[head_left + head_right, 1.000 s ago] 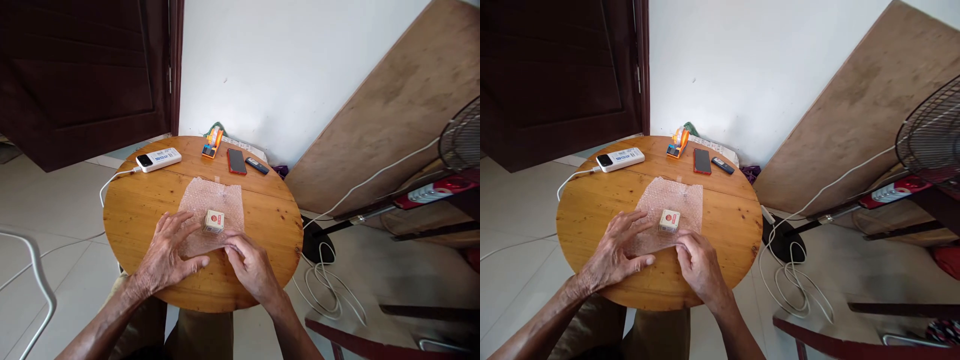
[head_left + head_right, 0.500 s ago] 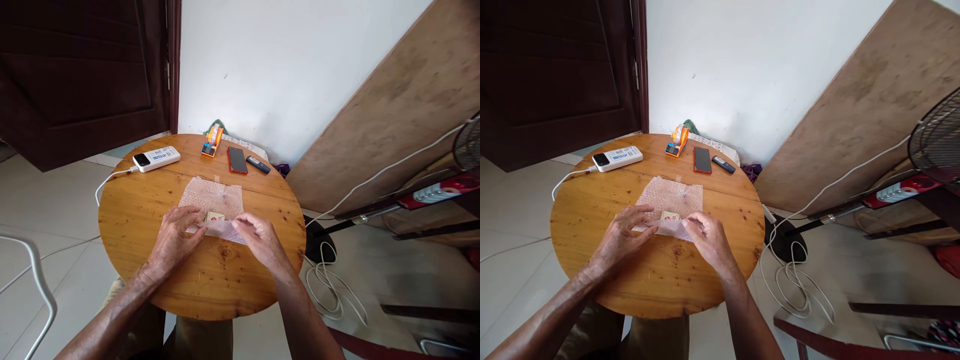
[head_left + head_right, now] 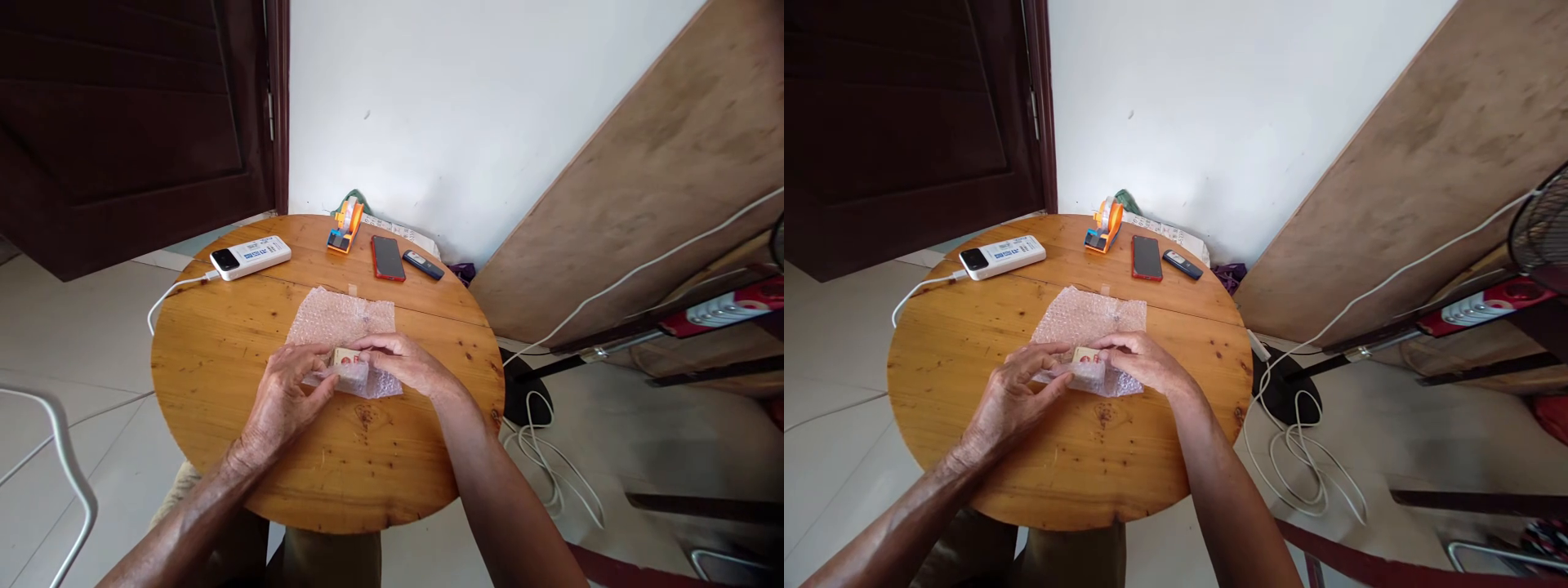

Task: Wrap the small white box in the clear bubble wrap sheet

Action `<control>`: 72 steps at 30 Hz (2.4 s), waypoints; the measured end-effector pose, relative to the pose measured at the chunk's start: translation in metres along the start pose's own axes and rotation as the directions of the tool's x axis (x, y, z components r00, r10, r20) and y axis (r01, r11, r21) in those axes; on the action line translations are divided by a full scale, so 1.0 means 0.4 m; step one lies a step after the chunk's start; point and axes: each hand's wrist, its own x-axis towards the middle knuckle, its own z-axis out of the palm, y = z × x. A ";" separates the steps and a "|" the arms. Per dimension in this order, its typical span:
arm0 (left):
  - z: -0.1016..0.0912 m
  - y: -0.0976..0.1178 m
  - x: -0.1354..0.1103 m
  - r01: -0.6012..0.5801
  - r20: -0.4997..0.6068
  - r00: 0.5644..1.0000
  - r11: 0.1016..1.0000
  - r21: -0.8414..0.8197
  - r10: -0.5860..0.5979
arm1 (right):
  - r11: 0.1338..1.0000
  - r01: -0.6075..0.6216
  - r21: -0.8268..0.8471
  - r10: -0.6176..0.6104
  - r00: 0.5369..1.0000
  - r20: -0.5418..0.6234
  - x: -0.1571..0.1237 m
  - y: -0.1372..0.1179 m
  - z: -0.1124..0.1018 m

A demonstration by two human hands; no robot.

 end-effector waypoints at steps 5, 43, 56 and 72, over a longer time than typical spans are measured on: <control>0.002 0.011 0.008 0.022 -0.011 1.000 0.999 -0.028 -0.022 | 0.998 -0.010 0.059 0.008 0.999 0.033 -0.010 0.003 -0.004; 0.013 0.012 0.016 0.373 0.229 0.923 0.859 -0.349 -0.308 | 0.947 -0.086 0.308 0.188 0.929 -0.319 -0.111 -0.001 0.094; 0.014 0.003 0.017 0.386 0.190 0.920 0.871 -0.302 -0.342 | 0.765 0.024 -0.644 -0.496 0.660 -0.564 -0.186 -0.068 0.139; -0.077 -0.031 0.020 0.395 0.151 0.910 0.918 -0.028 -0.386 | 0.400 0.052 -0.915 -0.352 0.931 -0.101 -0.147 -0.100 0.201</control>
